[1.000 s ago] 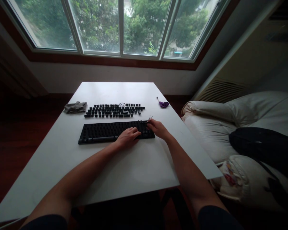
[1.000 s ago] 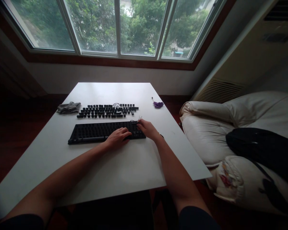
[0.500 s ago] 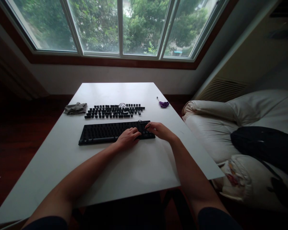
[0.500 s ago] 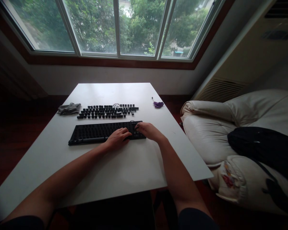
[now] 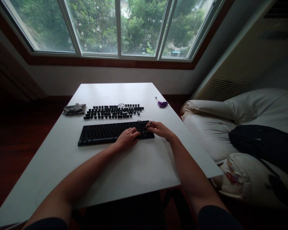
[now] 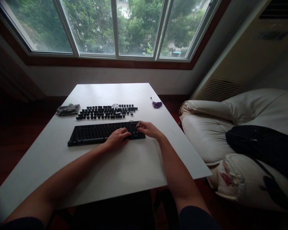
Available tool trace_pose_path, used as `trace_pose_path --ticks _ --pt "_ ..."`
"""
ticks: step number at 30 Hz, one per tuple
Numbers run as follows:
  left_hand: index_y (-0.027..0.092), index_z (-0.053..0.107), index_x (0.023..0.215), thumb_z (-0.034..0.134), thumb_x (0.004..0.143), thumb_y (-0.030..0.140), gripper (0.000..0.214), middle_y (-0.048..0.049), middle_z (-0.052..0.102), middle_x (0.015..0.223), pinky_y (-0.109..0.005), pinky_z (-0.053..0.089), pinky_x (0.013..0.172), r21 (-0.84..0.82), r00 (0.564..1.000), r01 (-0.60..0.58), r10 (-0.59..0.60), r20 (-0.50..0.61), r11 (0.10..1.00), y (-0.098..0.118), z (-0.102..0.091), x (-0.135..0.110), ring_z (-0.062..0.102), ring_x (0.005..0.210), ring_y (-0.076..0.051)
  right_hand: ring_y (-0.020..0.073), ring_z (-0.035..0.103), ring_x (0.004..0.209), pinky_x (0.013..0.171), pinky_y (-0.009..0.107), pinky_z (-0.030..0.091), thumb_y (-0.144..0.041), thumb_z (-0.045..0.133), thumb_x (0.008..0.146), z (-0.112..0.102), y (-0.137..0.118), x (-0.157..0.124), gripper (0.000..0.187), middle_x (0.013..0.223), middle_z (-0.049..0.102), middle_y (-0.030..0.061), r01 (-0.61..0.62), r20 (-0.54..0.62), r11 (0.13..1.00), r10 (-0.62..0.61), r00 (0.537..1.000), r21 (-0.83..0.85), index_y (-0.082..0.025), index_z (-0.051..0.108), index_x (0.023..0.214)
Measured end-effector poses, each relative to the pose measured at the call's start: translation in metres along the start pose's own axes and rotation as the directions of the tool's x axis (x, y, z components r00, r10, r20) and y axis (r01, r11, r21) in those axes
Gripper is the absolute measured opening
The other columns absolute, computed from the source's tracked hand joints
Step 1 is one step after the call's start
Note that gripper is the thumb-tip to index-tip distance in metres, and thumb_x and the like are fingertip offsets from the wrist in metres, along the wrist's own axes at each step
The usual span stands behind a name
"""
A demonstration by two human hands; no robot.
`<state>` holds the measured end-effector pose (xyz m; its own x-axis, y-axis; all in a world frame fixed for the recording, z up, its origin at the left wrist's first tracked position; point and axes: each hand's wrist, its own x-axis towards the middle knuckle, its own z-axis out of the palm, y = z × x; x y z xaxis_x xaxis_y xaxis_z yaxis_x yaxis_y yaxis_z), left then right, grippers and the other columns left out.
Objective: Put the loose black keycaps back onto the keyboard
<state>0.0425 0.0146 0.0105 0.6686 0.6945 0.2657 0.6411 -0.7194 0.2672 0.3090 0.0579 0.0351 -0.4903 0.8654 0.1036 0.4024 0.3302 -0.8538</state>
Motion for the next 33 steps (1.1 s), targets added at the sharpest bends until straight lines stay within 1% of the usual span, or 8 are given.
trace_pose_path --ticks 5,14,19,22,24,26,29,33 --pt "0.023 0.064 0.121 0.058 0.094 0.028 0.029 -0.0085 0.060 0.115 -0.040 0.049 0.095 0.010 1.000 -0.007 0.007 0.004 1.000 0.000 0.000 0.000 0.057 0.105 -0.024 0.0174 0.063 0.072 0.068 0.029 0.051 -0.049 0.068 0.086 0.005 -0.011 0.000 0.032 0.081 0.069 0.0033 0.000 -0.022 0.998 -0.002 1.000 -0.067 -0.018 0.069 0.094" --pt "0.024 0.064 0.121 0.058 0.093 0.028 0.028 -0.0084 0.059 0.114 -0.040 0.048 0.096 -0.008 1.000 -0.008 0.008 -0.002 1.000 0.000 0.000 0.000 0.058 0.104 -0.024 0.0139 0.053 0.061 0.061 0.026 0.044 -0.043 0.064 0.086 0.012 -0.011 0.002 0.023 0.066 0.061 -0.0009 0.016 -0.288 0.992 -0.053 0.956 -0.127 -0.019 0.066 0.084" --pt "0.024 0.064 0.121 0.057 0.094 0.027 0.028 -0.0084 0.059 0.113 -0.040 0.049 0.096 -0.005 1.000 -0.009 0.009 -0.006 1.000 0.000 0.001 0.000 0.058 0.105 -0.024 0.0142 0.056 0.058 0.057 0.026 0.047 -0.044 0.064 0.084 0.011 0.007 0.008 0.024 0.063 0.060 -0.0017 -0.098 -0.302 0.992 0.117 0.946 0.076 -0.020 0.064 0.084" --pt "0.023 0.064 0.121 0.057 0.094 0.027 0.028 -0.0084 0.060 0.113 -0.040 0.049 0.096 -0.001 1.000 -0.008 0.008 -0.006 1.000 0.000 0.001 0.000 0.058 0.105 -0.024 0.0148 0.058 0.055 0.055 0.026 0.049 -0.043 0.066 0.081 0.010 0.019 0.013 0.025 0.063 0.062 -0.0003 -0.178 -0.256 0.954 0.240 0.936 0.243 -0.019 0.062 0.085" --pt "0.023 0.064 0.121 0.057 0.094 0.027 0.028 -0.0085 0.060 0.113 -0.040 0.049 0.096 0.000 1.000 -0.010 0.010 -0.003 1.000 0.000 0.000 0.000 0.058 0.104 -0.024 0.0152 0.059 0.054 0.054 0.027 0.049 -0.042 0.066 0.080 0.009 0.021 0.014 0.024 0.063 0.063 0.0004 -0.219 -0.241 0.935 0.289 0.926 0.280 -0.018 0.061 0.084" --pt "0.023 0.064 0.121 0.057 0.094 0.028 0.028 -0.0085 0.060 0.113 -0.039 0.049 0.096 0.000 1.000 -0.010 0.010 -0.001 1.000 0.000 0.000 0.000 0.058 0.104 -0.024 0.0153 0.059 0.055 0.055 0.027 0.048 -0.042 0.065 0.081 0.009 0.016 0.012 0.024 0.062 0.063 0.0005 -0.212 -0.263 0.950 0.270 0.926 0.228 -0.018 0.061 0.083" --pt "0.024 0.065 0.120 0.057 0.094 0.028 0.028 -0.0084 0.060 0.113 -0.040 0.049 0.096 0.004 1.000 -0.004 0.004 -0.003 1.000 0.001 0.000 0.000 0.058 0.105 -0.024 0.0140 0.055 0.056 0.056 0.025 0.043 -0.041 0.061 0.086 0.014 -0.004 0.006 0.022 0.062 0.061 -0.0010 -0.107 -0.322 0.993 0.086 0.943 -0.048 -0.020 0.062 0.082" --pt "0.024 0.064 0.121 0.057 0.094 0.029 0.029 -0.0086 0.059 0.114 -0.040 0.048 0.096 0.009 1.000 0.005 -0.005 -0.004 1.000 0.000 0.002 0.000 0.057 0.105 -0.024 0.0130 0.050 0.056 0.058 0.025 0.037 -0.037 0.059 0.089 0.023 -0.033 -0.002 0.017 0.062 0.060 -0.0019 -0.031 -0.331 0.933 -0.095 0.939 -0.357 -0.021 0.063 0.084"
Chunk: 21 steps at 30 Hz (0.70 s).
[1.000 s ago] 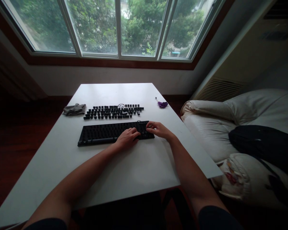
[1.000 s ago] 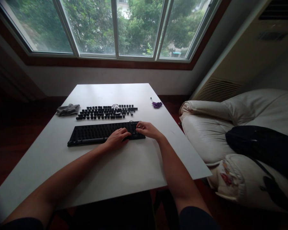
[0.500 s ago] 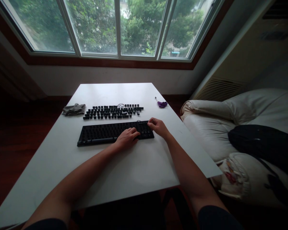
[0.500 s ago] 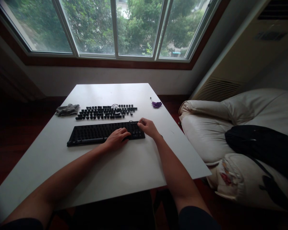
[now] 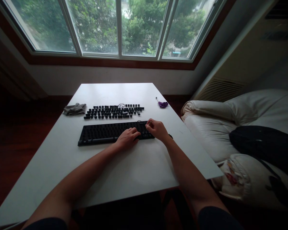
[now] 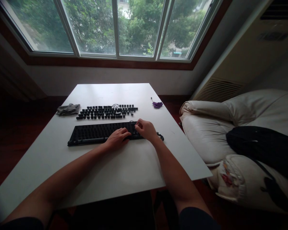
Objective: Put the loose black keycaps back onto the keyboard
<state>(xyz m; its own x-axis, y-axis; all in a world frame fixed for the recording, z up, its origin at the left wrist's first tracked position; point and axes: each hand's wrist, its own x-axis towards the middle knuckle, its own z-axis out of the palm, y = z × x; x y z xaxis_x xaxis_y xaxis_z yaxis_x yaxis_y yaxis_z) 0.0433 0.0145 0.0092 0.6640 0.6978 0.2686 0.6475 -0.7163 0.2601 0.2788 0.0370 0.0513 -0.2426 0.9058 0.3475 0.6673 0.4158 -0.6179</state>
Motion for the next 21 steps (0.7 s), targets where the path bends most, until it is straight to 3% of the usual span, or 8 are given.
trace_pose_path --ticks 4,10,16,21 --pt "0.024 0.064 0.122 0.057 0.094 0.029 0.029 -0.0087 0.059 0.114 -0.040 0.048 0.096 0.005 1.000 -0.003 0.003 0.007 1.000 -0.0003 0.0007 0.0004 0.057 0.105 -0.024 0.0134 0.051 0.057 0.060 0.025 0.035 -0.036 0.058 0.090 0.0021 -0.0117 -0.0026 0.017 0.063 0.060 -0.0014 0.046 -0.010 0.992 -0.047 0.999 -0.114 -0.021 0.062 0.083" --pt "0.024 0.064 0.122 0.056 0.094 0.029 0.029 -0.0082 0.060 0.114 -0.040 0.048 0.096 0.027 1.000 -0.010 0.010 0.005 1.000 -0.0004 0.0012 0.0016 0.057 0.104 -0.024 0.0142 0.051 0.058 0.061 0.026 0.034 -0.038 0.059 0.091 0.0050 -0.0112 -0.0029 0.018 0.063 0.059 -0.0013 0.056 0.026 0.991 -0.054 0.998 -0.125 -0.022 0.062 0.085" --pt "0.024 0.064 0.122 0.057 0.094 0.028 0.029 -0.0084 0.060 0.114 -0.040 0.049 0.095 0.024 1.000 -0.006 0.006 0.001 1.000 0.0003 0.0009 0.0012 0.057 0.104 -0.024 0.0157 0.052 0.059 0.061 0.027 0.036 -0.041 0.058 0.092 0.0032 -0.0114 -0.0013 0.022 0.066 0.062 0.0013 -0.017 -0.039 0.994 0.012 0.999 -0.111 -0.022 0.061 0.081" --pt "0.025 0.065 0.122 0.057 0.093 0.028 0.030 -0.0081 0.059 0.114 -0.041 0.049 0.096 0.009 1.000 0.003 -0.003 0.006 1.000 0.0007 -0.0008 0.0011 0.057 0.104 -0.024 0.0143 0.049 0.057 0.060 0.026 0.035 -0.037 0.060 0.089 0.0011 -0.0131 -0.0026 0.017 0.064 0.060 -0.0007 0.044 0.101 0.997 -0.037 0.994 -0.065 -0.023 0.062 0.081"
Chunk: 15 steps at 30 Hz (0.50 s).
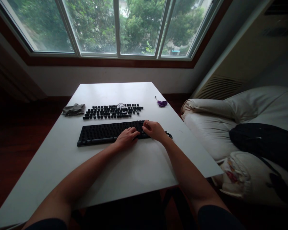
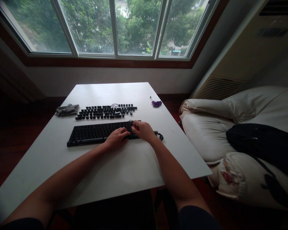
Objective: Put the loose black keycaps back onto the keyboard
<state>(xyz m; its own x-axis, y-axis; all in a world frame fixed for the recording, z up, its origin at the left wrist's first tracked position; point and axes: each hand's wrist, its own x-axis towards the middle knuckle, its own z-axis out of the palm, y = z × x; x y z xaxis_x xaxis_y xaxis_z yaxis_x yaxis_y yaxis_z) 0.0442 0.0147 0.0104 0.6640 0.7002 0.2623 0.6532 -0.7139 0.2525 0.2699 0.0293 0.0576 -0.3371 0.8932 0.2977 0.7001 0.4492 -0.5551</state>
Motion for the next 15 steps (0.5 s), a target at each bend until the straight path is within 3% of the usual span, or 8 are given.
trace_pose_path --ticks 7,15 --pt "0.025 0.064 0.122 0.058 0.093 0.027 0.030 -0.0081 0.059 0.114 -0.040 0.048 0.097 -0.016 1.000 0.001 -0.001 0.000 1.000 0.001 0.000 0.000 0.057 0.106 -0.024 0.0134 0.050 0.056 0.056 0.025 0.034 -0.038 0.060 0.087 -0.013 0.013 0.000 0.017 0.062 0.060 -0.0027 -0.096 0.121 0.980 0.076 0.990 0.171 -0.022 0.066 0.084" --pt "0.024 0.064 0.122 0.057 0.094 0.029 0.029 -0.0085 0.060 0.115 -0.041 0.049 0.096 -0.004 1.000 -0.007 0.007 -0.001 1.000 -0.001 0.002 0.000 0.057 0.105 -0.024 0.0132 0.048 0.055 0.055 0.026 0.033 -0.035 0.061 0.085 -0.007 0.003 0.001 0.017 0.057 0.056 -0.0033 -0.089 0.052 0.988 0.083 0.995 0.122 -0.022 0.071 0.086"
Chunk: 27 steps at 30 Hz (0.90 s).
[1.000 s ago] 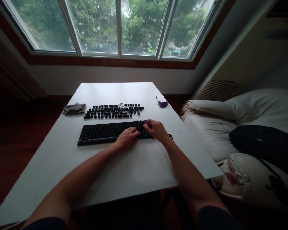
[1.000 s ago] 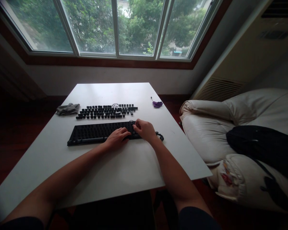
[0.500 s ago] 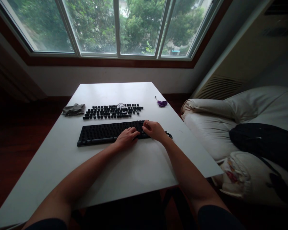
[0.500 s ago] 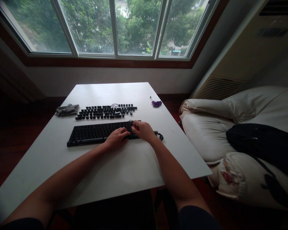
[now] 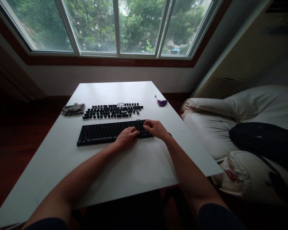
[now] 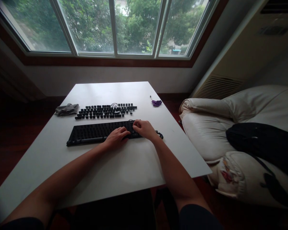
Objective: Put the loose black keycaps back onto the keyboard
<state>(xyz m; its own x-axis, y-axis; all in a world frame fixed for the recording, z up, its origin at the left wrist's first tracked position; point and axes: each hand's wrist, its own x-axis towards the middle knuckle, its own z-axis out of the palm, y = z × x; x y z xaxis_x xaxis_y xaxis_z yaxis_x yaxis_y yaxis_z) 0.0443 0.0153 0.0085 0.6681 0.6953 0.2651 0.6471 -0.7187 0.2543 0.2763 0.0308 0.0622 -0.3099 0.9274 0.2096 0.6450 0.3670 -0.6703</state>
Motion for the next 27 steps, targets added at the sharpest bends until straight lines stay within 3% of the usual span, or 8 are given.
trace_pose_path --ticks 7,11,17,22,27 --pt "0.025 0.064 0.121 0.057 0.094 0.027 0.028 -0.0083 0.060 0.114 -0.040 0.049 0.095 -0.014 1.000 0.005 -0.005 -0.001 1.000 0.000 0.000 -0.001 0.057 0.105 -0.024 0.0130 0.050 0.055 0.053 0.025 0.034 -0.035 0.061 0.083 0.000 0.007 0.003 0.017 0.057 0.058 -0.0022 -0.061 -0.063 0.998 0.062 0.996 0.021 -0.021 0.069 0.079" --pt "0.025 0.064 0.121 0.057 0.093 0.027 0.029 -0.0083 0.060 0.114 -0.041 0.049 0.096 -0.010 1.000 0.003 -0.004 -0.006 1.000 -0.001 0.000 -0.001 0.057 0.105 -0.024 0.0137 0.054 0.053 0.051 0.024 0.039 -0.036 0.063 0.081 0.002 0.021 0.007 0.016 0.057 0.061 -0.0017 -0.167 0.000 0.967 0.170 0.985 0.194 -0.021 0.067 0.077" --pt "0.024 0.064 0.122 0.057 0.093 0.028 0.030 -0.0088 0.060 0.115 -0.041 0.049 0.097 -0.012 1.000 -0.006 0.006 -0.006 1.000 -0.001 0.000 -0.001 0.058 0.105 -0.024 0.0132 0.053 0.047 0.046 0.024 0.042 -0.036 0.067 0.078 -0.001 0.035 0.013 0.018 0.054 0.059 -0.0007 -0.304 0.060 0.845 0.311 0.949 0.440 -0.019 0.063 0.078" --pt "0.025 0.064 0.121 0.058 0.093 0.028 0.029 -0.0082 0.061 0.112 -0.041 0.049 0.095 -0.019 0.999 0.038 -0.038 -0.030 0.999 0.001 0.002 -0.002 0.058 0.103 -0.024 0.0124 0.054 0.051 0.050 0.024 0.044 -0.042 0.068 0.080 -0.003 0.031 0.012 0.024 0.057 0.059 -0.0015 -0.207 0.033 0.834 0.221 0.975 0.512 -0.019 0.063 0.080" --pt "0.024 0.061 0.118 0.059 0.094 0.033 0.025 -0.0071 0.063 0.110 -0.041 0.048 0.094 -0.080 0.963 0.197 -0.208 -0.173 0.977 0.001 0.006 -0.002 0.059 0.103 -0.024 0.0131 0.054 0.054 0.055 0.025 0.045 -0.044 0.066 0.085 0.000 0.018 0.006 0.025 0.059 0.059 -0.0017 -0.088 -0.002 0.871 0.102 0.995 0.483 -0.019 0.064 0.084"
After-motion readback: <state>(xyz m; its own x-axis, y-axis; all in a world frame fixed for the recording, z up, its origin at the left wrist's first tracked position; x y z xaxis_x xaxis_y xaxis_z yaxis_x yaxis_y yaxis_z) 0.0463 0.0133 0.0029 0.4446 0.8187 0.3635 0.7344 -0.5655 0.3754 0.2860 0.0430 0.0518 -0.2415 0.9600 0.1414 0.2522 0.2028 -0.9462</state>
